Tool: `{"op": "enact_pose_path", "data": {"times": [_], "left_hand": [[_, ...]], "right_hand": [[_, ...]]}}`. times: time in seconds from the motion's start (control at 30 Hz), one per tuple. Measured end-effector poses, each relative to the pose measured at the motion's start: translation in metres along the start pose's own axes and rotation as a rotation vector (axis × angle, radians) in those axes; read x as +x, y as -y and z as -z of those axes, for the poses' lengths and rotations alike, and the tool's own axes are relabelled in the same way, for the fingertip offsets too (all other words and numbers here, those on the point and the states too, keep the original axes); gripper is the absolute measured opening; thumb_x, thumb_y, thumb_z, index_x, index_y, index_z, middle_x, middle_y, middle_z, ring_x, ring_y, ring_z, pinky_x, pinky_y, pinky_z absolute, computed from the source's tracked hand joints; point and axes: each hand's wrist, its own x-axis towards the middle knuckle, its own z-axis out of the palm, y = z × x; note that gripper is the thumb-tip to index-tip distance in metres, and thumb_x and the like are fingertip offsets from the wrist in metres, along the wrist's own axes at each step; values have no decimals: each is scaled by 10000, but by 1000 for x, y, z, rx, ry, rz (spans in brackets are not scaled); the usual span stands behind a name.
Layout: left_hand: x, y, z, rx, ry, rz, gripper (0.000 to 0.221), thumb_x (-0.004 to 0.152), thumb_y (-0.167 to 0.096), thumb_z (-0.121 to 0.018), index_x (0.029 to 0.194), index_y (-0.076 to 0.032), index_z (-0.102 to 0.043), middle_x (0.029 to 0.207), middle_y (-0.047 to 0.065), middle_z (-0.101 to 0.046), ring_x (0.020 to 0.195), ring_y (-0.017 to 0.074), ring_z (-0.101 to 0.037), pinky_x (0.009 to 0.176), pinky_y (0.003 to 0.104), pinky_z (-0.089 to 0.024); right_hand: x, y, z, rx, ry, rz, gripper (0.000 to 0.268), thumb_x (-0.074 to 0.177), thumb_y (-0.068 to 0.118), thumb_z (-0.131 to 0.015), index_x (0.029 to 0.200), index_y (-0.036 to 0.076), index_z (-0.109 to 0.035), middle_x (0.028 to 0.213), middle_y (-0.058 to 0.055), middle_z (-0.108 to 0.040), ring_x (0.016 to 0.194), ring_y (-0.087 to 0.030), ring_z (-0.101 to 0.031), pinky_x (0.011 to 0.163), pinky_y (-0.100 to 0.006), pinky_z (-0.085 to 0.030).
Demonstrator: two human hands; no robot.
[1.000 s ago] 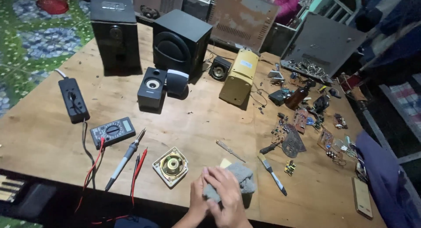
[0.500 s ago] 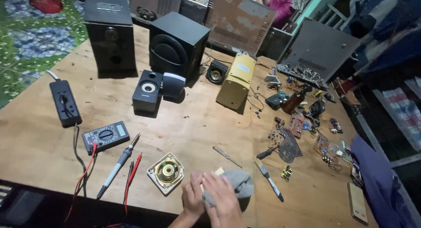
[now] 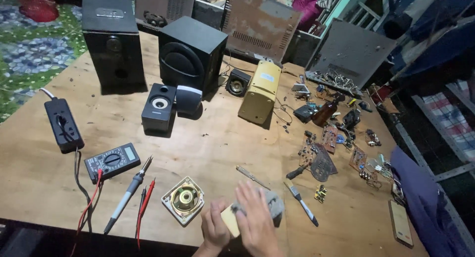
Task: The person is disassembling a small electronic device, cleaning it with a cloth, and testing the internal components using a multimeter and a soldering iron.
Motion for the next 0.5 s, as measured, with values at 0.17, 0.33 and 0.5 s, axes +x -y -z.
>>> {"op": "enact_pose_path", "data": {"times": [0.17,0.33,0.5], "left_hand": [[-9,133,-23,319,-307,-631,316,1034,-119,-426,1172,96,-612,930,186,-670,791,355,-647,762,414,-551],[-5,35,-8,30,-99,131,556,989,-290,-354,810,-46,-820,718,141,-821,696,309,-806,636,376,-623],[-9,105,-20,539,-468,-914,635,808,-5,-817,1303,178,-464,1067,244,-628,862,373,-617,684,401,-601]], "right_hand": [[-21,-12,-31,-164,-149,264,526,1034,275,-380,1471,14,-511,1563,-181,-488,1480,-407,-406,1199,-623,-253],[-15,-20,-10,-47,-64,200,496,1061,241,-399,1497,22,-487,1608,-179,-428,1536,-370,-311,1247,-597,-135],[-20,-19,-27,-96,-180,175,536,1078,320,-314,1510,48,-478,1612,-183,-419,1527,-416,-329,1235,-552,-223]]}}
